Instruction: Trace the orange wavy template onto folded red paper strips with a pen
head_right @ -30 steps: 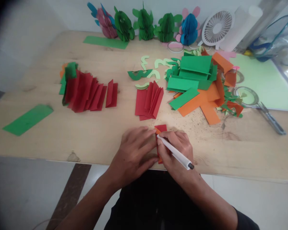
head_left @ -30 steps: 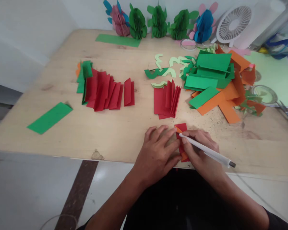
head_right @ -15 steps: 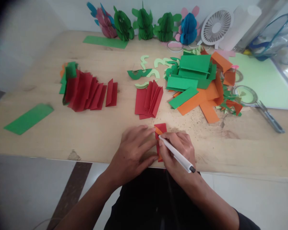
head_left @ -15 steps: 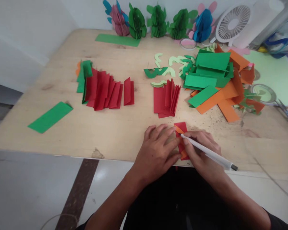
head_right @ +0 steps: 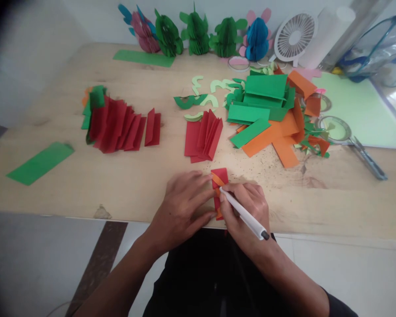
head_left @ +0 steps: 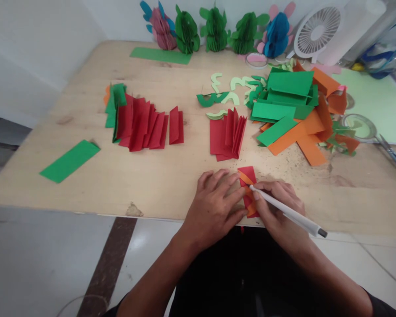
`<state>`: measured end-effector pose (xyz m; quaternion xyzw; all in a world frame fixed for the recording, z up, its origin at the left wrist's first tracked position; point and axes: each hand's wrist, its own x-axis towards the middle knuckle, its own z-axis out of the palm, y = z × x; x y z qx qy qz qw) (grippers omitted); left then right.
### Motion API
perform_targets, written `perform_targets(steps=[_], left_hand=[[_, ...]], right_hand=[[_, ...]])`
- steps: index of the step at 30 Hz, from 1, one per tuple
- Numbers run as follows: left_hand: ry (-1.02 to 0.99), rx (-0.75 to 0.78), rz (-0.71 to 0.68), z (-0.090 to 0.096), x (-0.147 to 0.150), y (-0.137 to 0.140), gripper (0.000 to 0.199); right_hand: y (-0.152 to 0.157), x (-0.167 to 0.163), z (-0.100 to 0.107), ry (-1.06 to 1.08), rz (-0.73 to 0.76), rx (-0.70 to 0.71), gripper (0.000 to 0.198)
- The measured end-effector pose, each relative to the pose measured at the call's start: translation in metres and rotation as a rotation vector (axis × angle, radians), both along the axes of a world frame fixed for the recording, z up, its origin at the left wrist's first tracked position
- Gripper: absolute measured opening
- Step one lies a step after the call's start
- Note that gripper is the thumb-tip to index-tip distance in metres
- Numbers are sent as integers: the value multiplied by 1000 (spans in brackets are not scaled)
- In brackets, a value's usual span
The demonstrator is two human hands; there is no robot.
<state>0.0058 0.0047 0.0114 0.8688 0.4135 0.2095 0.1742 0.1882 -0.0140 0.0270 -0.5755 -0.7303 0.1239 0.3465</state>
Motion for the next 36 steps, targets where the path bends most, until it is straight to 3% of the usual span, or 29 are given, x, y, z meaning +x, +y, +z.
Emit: perform_targets(steps=[18, 25, 36], left_hand=[[-6, 30, -10, -1, 0, 1, 34], [-7, 17, -13, -1, -1, 0, 33], [-31, 28, -3, 0, -1, 1, 26]], right_hand=[[-2, 0, 0, 25, -12, 5, 8], [3, 3, 1, 71, -77, -138, 7], [23, 6, 8, 122, 20, -252, 12]])
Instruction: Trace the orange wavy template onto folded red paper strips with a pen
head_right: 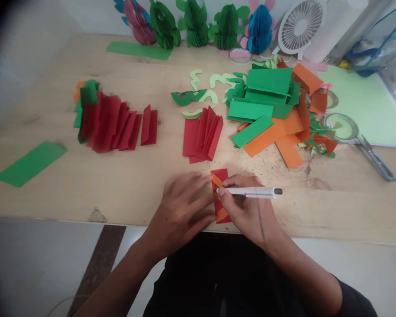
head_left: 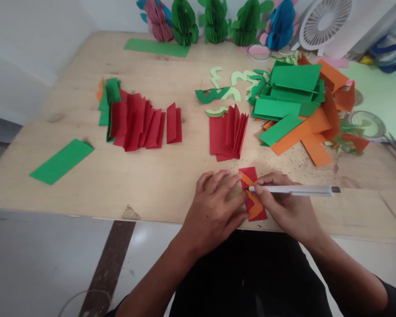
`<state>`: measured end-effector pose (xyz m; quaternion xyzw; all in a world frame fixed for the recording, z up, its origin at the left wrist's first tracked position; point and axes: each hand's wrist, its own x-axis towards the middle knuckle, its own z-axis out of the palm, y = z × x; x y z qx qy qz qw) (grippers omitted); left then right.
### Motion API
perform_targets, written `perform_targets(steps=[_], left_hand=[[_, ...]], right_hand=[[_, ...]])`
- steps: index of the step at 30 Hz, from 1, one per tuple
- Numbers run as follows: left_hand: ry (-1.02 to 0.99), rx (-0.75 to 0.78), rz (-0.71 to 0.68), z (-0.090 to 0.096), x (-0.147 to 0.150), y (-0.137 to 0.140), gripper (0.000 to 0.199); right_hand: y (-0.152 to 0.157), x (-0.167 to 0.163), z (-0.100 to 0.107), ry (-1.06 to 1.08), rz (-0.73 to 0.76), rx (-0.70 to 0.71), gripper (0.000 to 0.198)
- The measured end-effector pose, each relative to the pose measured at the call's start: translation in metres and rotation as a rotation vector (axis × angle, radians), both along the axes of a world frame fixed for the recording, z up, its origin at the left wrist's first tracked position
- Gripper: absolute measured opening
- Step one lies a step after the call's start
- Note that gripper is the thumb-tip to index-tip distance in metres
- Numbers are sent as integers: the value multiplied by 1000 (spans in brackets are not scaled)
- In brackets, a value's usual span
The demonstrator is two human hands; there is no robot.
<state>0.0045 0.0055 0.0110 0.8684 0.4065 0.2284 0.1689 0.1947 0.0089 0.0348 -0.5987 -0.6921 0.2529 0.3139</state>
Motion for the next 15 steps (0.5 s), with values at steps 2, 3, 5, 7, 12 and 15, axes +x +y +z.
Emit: perform_targets(steps=[2, 3, 5, 7, 12, 15], left_hand=[[-6, -2, -3, 0, 0, 0, 25], [-9, -2, -4, 0, 0, 0, 25], [-13, -1, -5, 0, 0, 0, 25], [-14, 5, -2, -1, 0, 0, 25], [-14, 23, 3, -1, 0, 0, 25], [-17, 22, 2, -1, 0, 0, 25]], right_hand=[[1, 1, -1, 6, 1, -6, 11], [1, 1, -1, 6, 11, -6, 11], [1, 2, -2, -6, 39, -4, 10], [1, 2, -2, -24, 54, 7, 10], [2, 1, 0, -51, 73, 21, 10], [2, 1, 1, -57, 91, 18, 10]])
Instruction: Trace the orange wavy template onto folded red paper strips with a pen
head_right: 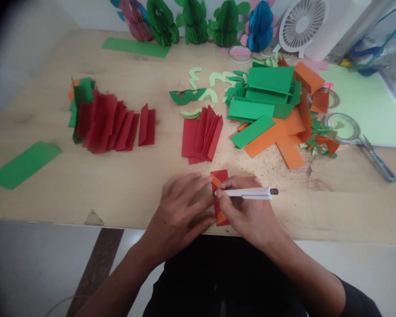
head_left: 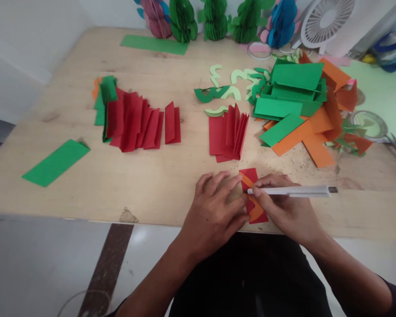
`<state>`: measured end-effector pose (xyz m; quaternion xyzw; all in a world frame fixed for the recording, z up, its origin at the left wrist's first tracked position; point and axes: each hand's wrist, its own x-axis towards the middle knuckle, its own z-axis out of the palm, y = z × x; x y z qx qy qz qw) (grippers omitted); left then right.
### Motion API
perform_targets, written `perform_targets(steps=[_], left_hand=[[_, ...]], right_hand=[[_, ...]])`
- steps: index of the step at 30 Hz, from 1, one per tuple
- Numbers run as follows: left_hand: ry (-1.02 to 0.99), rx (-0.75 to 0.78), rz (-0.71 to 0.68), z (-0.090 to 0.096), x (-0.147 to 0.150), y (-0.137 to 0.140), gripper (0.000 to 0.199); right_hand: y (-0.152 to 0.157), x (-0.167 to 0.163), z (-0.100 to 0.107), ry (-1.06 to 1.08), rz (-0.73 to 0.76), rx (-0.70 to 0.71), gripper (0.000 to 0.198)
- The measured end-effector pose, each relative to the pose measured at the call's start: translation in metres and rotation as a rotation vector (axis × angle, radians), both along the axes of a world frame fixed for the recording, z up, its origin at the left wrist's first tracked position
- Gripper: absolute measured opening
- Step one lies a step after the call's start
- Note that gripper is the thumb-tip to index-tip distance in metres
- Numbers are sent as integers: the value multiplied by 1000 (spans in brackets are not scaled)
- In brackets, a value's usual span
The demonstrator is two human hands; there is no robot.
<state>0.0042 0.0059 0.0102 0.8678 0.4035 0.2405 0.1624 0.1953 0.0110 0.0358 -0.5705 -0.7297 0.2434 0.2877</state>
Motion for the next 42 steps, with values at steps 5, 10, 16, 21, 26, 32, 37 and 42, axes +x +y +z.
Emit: perform_targets(steps=[5, 10, 16, 21, 26, 32, 37, 42], left_hand=[[6, -17, 3, 1, 0, 0, 24], [-4, -12, 3, 2, 0, 0, 23], [-6, -15, 0, 2, 0, 1, 23], [-4, -18, 1, 2, 0, 0, 23], [2, -36, 3, 3, 0, 1, 23], [2, -39, 2, 4, 0, 1, 23], [6, -41, 4, 3, 0, 0, 24], [2, -36, 9, 2, 0, 0, 24]], right_hand=[[0, 0, 0, 6, -6, 1, 10], [-1, 1, -2, 14, -27, -18, 7], [-1, 0, 0, 6, -8, -6, 7], [-1, 1, 1, -8, -28, -7, 9], [-2, 4, -1, -11, -58, -32, 9], [-2, 5, 0, 20, -107, -69, 10], [-2, 6, 0, 47, -108, -105, 9], [-1, 6, 1, 25, -108, -74, 9]])
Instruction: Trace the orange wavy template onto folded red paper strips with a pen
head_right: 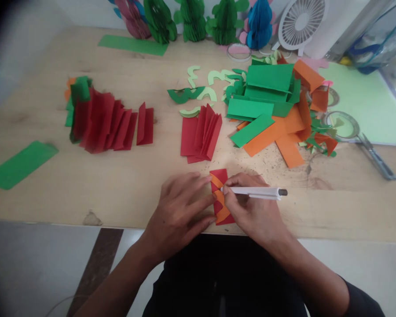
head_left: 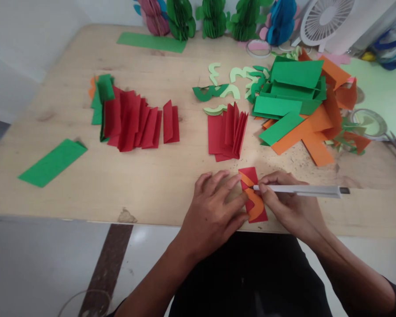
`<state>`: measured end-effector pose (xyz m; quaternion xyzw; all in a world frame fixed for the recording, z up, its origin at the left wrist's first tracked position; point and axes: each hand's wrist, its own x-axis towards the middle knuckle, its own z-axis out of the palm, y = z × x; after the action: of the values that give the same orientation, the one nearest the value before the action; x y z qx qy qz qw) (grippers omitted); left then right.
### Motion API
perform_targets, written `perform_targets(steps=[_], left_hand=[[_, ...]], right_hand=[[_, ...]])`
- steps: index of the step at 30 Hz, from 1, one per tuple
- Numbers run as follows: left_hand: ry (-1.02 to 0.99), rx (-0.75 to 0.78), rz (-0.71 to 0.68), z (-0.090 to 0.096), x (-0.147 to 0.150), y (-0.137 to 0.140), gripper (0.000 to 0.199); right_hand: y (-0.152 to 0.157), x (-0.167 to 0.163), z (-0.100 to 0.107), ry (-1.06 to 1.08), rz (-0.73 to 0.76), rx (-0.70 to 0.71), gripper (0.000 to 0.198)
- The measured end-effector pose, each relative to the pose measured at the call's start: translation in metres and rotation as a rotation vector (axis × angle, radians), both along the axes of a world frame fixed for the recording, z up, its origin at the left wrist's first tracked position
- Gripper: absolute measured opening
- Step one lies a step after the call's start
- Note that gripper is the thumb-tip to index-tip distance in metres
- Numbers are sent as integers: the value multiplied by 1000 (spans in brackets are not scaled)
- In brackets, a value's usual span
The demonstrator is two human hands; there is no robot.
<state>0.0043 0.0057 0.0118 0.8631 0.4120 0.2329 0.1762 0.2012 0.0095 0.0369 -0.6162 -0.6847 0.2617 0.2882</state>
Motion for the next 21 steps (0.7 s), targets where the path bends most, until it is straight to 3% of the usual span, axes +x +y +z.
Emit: perform_targets(steps=[21], left_hand=[[9, -1, -13, 1, 0, 1, 25]], right_hand=[[3, -6, -4, -28, 22, 111, 11]])
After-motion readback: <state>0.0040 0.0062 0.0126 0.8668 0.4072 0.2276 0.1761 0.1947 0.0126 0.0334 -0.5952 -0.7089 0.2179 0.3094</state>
